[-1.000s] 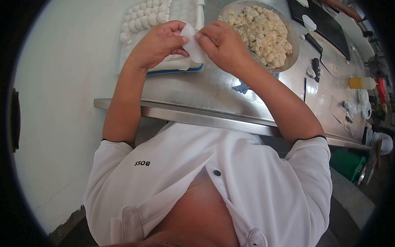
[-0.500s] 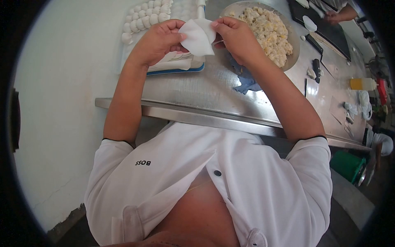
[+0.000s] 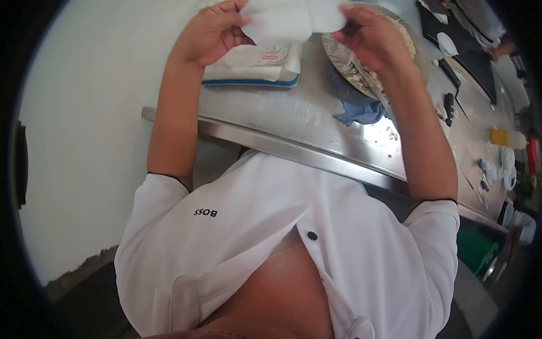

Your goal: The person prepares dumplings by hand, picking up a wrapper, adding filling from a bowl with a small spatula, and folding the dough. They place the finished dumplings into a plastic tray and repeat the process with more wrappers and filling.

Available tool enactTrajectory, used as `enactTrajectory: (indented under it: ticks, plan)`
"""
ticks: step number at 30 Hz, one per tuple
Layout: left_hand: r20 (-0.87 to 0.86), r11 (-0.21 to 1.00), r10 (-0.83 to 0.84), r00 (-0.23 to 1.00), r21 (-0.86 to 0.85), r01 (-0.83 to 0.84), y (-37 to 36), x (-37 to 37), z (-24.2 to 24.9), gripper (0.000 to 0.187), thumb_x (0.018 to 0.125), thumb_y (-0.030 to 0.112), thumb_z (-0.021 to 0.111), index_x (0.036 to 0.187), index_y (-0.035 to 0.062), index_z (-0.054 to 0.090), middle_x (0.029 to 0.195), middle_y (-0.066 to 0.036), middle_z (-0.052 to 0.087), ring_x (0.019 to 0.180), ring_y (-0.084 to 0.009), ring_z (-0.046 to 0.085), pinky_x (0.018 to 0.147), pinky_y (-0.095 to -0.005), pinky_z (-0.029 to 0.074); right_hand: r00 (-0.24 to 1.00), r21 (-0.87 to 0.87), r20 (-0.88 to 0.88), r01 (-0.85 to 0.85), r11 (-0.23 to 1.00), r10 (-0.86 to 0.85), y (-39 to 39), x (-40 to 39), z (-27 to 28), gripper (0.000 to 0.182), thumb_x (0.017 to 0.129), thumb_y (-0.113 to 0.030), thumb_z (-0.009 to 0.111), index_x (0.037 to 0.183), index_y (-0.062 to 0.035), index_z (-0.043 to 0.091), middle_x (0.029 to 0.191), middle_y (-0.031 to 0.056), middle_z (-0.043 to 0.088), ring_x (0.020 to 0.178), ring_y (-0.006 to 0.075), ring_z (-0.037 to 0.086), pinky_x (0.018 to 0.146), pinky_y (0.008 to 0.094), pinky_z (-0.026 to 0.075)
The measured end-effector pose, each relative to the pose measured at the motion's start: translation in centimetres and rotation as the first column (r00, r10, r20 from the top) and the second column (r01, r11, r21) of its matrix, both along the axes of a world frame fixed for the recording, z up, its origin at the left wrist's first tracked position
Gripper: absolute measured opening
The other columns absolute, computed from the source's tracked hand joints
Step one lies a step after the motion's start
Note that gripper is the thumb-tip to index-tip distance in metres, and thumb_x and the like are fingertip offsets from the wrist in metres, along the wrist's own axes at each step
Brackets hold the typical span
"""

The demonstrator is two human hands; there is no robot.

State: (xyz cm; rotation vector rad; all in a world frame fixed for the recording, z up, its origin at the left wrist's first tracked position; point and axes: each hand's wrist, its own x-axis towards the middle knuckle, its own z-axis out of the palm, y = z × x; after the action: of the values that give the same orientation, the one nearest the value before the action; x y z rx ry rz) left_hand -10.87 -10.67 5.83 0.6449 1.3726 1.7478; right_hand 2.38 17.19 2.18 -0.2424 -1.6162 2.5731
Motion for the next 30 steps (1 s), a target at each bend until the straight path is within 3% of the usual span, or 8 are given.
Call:
enactTrajectory:
  ticks: [7, 9, 15, 21, 23, 25, 27, 30]
  plan:
    - [-0.212, 0.919, 0.244, 0.946, -0.261, -0.295, -6.9, -2.1, 3.1, 0.030, 0.093, 0.006, 0.052, 0.120, -0.0062, 0.059, 0.107, -0.010, 0.065, 0.092, -0.0197, 0.065, 0.080, -0.0347, 0.055, 0.985, 0.109, 0.112, 0.120, 0.987, -0.132, 3.2, 4.8, 1.3, 0.015, 0.094, -0.018, 0.059, 0.103, -0.0061, 0.059, 0.088, 0.0029, 0.063, 0.078, 0.0126, 0.060, 0.069, 0.0291, 0.048]
    - [-0.758, 0.622, 0.015, 0.652, -0.503, -0.599, -8.9, -2.0, 2.8, 0.025, 0.086, 0.011, 0.060, 0.108, 0.0001, 0.067, 0.101, -0.012, 0.068, 0.083, -0.0225, 0.068, 0.077, -0.0365, 0.054, 0.975, 0.155, 0.177, 0.105, 0.982, -0.133, 2.7, 6.9, 1.4, 0.016, 0.093, -0.019, 0.059, 0.104, -0.0061, 0.059, 0.089, 0.0026, 0.063, 0.077, 0.0122, 0.060, 0.068, 0.0284, 0.047]
    - [-0.854, 0.621, -0.477, 0.209, -0.495, -0.608, -10.0, 4.5, -2.3, 0.030, 0.081, 0.017, 0.062, 0.108, 0.0089, 0.071, 0.107, -0.020, 0.066, 0.094, -0.0337, 0.064, 0.082, -0.0432, 0.051, 0.965, 0.221, 0.241, 0.047, 0.974, -0.101, 3.7, 10.1, 0.8, 0.021, 0.092, -0.021, 0.060, 0.107, -0.0055, 0.061, 0.088, 0.0015, 0.064, 0.077, 0.0111, 0.060, 0.064, 0.0268, 0.046]
    - [-0.928, 0.583, -0.372, -0.005, -0.230, -0.779, -8.8, 7.9, -1.7, 0.026, 0.088, 0.018, 0.058, 0.105, 0.0026, 0.069, 0.113, -0.018, 0.066, 0.103, -0.0322, 0.063, 0.089, -0.0392, 0.050, 0.959, 0.373, 0.215, 0.092, 0.923, -0.183, 4.5, 9.6, -0.4, 0.029, 0.090, -0.025, 0.064, 0.109, -0.0030, 0.062, 0.089, 0.0037, 0.064, 0.076, 0.0106, 0.060, 0.063, 0.0250, 0.047]
    - [-0.957, 0.601, -0.158, 0.244, -0.289, -0.746, -7.0, 8.9, -0.3, 0.027, 0.091, 0.022, 0.057, 0.104, 0.0022, 0.069, 0.112, -0.017, 0.066, 0.102, -0.0302, 0.063, 0.089, -0.0385, 0.050, 0.935, 0.472, 0.177, 0.193, 0.860, -0.308, 4.1, 9.6, -0.7, 0.035, 0.089, -0.027, 0.065, 0.111, 0.0000, 0.062, 0.090, 0.0043, 0.065, 0.076, 0.0111, 0.060, 0.064, 0.0245, 0.049]
    - [-0.872, 0.640, 0.050, 0.488, -0.347, -0.686, -4.8, 9.7, 0.2, 0.029, 0.093, 0.026, 0.056, 0.102, 0.0017, 0.070, 0.111, -0.016, 0.067, 0.101, -0.0282, 0.064, 0.088, -0.0378, 0.051, 0.930, 0.568, 0.066, 0.263, 0.780, -0.362, 3.1, 9.6, -0.3, 0.039, 0.088, -0.027, 0.066, 0.111, 0.0039, 0.062, 0.090, 0.0058, 0.065, 0.077, 0.0112, 0.060, 0.065, 0.0258, 0.050]
    - [-0.191, 0.935, 0.076, 0.979, -0.326, -0.137, -2.4, 10.3, 0.0, 0.035, 0.098, 0.030, 0.052, 0.111, 0.0003, 0.065, 0.113, -0.015, 0.065, 0.102, -0.0255, 0.064, 0.088, -0.0379, 0.052, 0.960, 0.648, 0.000, 0.214, 0.731, -0.281, 1.2, 9.7, 0.9, 0.039, 0.087, -0.028, 0.067, 0.110, 0.0032, 0.063, 0.090, 0.0064, 0.065, 0.079, 0.0113, 0.060, 0.066, 0.0275, 0.050]
    - [0.478, 0.979, 0.046, 0.877, -0.197, 0.056, 2.0, 12.8, -1.3, 0.039, 0.100, 0.029, 0.050, 0.122, -0.0024, 0.055, 0.117, -0.015, 0.063, 0.105, -0.0259, 0.063, 0.089, -0.0411, 0.052, 0.990, 0.732, -0.051, -0.052, 0.680, 0.130, -2.9, 11.5, 1.6, 0.035, 0.085, -0.024, 0.072, 0.110, -0.0015, 0.064, 0.096, 0.0037, 0.064, 0.078, 0.0119, 0.059, 0.068, 0.0260, 0.049]
